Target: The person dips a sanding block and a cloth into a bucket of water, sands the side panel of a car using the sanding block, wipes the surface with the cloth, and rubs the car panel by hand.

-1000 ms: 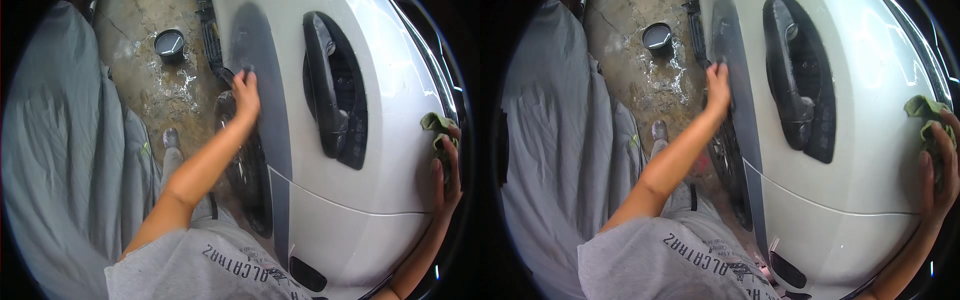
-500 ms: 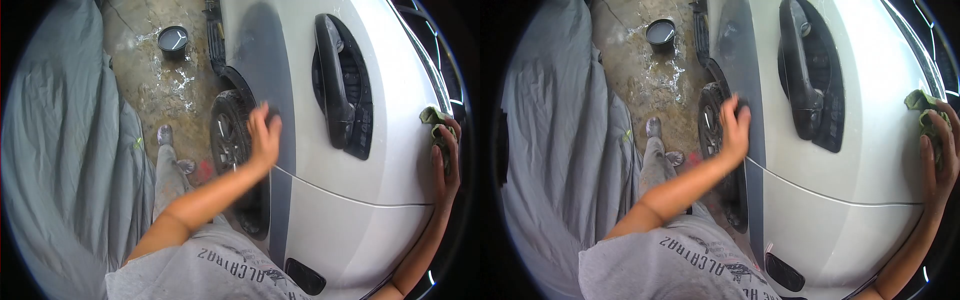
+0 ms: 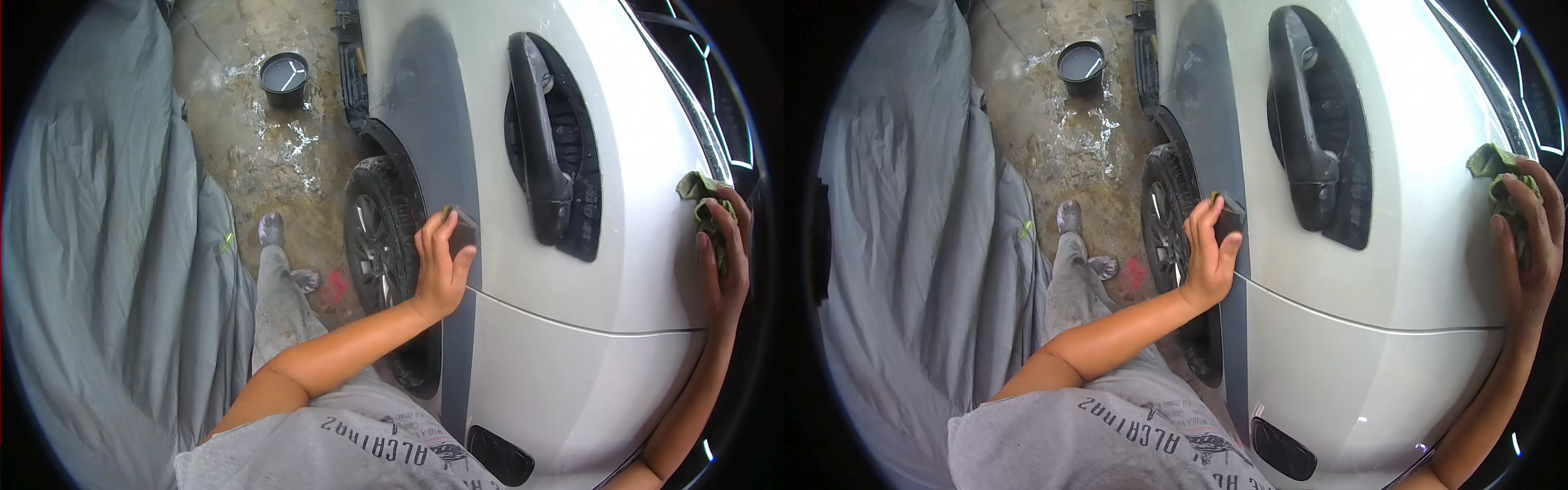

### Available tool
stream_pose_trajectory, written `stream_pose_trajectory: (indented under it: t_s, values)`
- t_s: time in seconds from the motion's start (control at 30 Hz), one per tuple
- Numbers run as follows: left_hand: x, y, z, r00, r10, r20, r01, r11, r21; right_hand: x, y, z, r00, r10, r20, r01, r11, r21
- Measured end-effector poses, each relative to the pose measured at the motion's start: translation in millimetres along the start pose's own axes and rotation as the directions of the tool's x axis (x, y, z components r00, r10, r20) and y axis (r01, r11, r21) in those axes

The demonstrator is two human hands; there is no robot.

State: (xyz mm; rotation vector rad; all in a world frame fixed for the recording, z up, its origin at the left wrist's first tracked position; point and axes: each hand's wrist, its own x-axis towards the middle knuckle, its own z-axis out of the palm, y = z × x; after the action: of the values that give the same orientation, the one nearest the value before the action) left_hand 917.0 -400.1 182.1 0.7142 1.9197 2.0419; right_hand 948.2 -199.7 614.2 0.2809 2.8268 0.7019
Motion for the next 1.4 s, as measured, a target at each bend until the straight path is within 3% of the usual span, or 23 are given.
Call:
stream_pose_trajectory:
  t_s: [0.1,0.23,0.37,0.43,0.5,0.63,0.7,0.8,0.87,0.9,0.93,1.03,1.1,1.17,1.3,1.4]
  values:
    - [48.7,-26.0,10.1,0.999,0.024,-0.032,-0.027,0.997,-0.07,4.0,-0.7,-2.9,0.999,-0.033,0.001,0.033,0.999,-0.031]
    - [198.8,-65.1,26.1,0.978,-0.12,-0.173,0.106,0.99,-0.089,5.8,-6.6,-3.4,0.999,-0.03,-0.012,0.029,0.995,-0.09]
    - [113.6,-28.6,13.4,0.997,-0.02,-0.073,0.01,0.991,-0.135,5.5,-5.4,-1.5,1.0,-0.011,-0.023,0.01,0.999,-0.038]
    - [34.1,-8.1,9.1,0.997,0.052,-0.055,-0.053,0.998,-0.029,2.8,-2.3,-0.5,1.0,0.002,-0.02,-0.002,1.0,-0.028]
    - [38.0,-7.9,4.1,0.997,0.076,-0.027,-0.077,0.996,-0.04,3.0,-4.7,-1.7,1.0,-0.001,-0.013,0.001,0.999,-0.045]
    - [196.2,-55.8,21.7,0.99,-0.061,-0.13,0.043,0.99,-0.136,5.4,-10.3,-2.6,1.0,0.017,-0.026,-0.018,1.0,-0.017]
    - [248.3,-73.2,25.5,0.98,-0.093,-0.176,0.077,0.993,-0.094,3.9,-5.6,-2.4,1.0,-0.017,-0.019,0.016,0.998,-0.063]
    - [193.6,-58.7,19.1,0.987,0.076,-0.142,-0.092,0.99,-0.107,3.6,-3.3,-4.0,0.999,-0.037,-0.01,0.036,0.994,-0.104]
    - [108.3,-36.5,8.8,0.997,0.075,-0.019,-0.076,0.995,-0.062,4.9,-3.5,-5.7,0.999,-0.044,-0.002,0.044,0.991,-0.125]
    - [70.5,-24.7,3.0,0.989,0.145,-0.02,-0.145,0.989,-0.009,5.4,-3.8,-7.2,0.999,-0.052,0.006,0.053,0.989,-0.136]
    - [49.6,-17.3,-1.3,0.995,0.098,0.03,-0.096,0.993,-0.062,6.1,-5.0,-7.7,0.999,-0.05,0.004,0.05,0.991,-0.128]
    - [106.0,-42.6,9.5,0.991,0.131,-0.023,-0.133,0.989,-0.061,7.8,-10.8,-7.1,0.999,-0.03,-0.017,0.029,0.998,-0.059]
    - [196.4,-59.8,15.1,0.996,-0.025,-0.081,0.011,0.985,-0.174,9.7,-18.1,-3.9,0.999,0.005,-0.04,-0.005,1.0,-0.009]
    - [259.9,-86.4,24.6,0.979,-0.141,-0.146,0.119,0.981,-0.151,9.9,-19.5,-4.3,0.999,0.007,-0.042,-0.006,1.0,0.01]
    - [177.6,-52.0,16.2,0.992,-0.098,-0.083,0.081,0.98,-0.182,10.7,-14.7,-6.6,0.999,-0.021,-0.031,0.02,1.0,-0.009]
    - [66.9,-23.6,4.1,1.0,0.008,-0.03,-0.008,1.0,-0.025,10.0,-12.6,-7.1,0.999,-0.043,-0.005,0.043,0.997,-0.056]
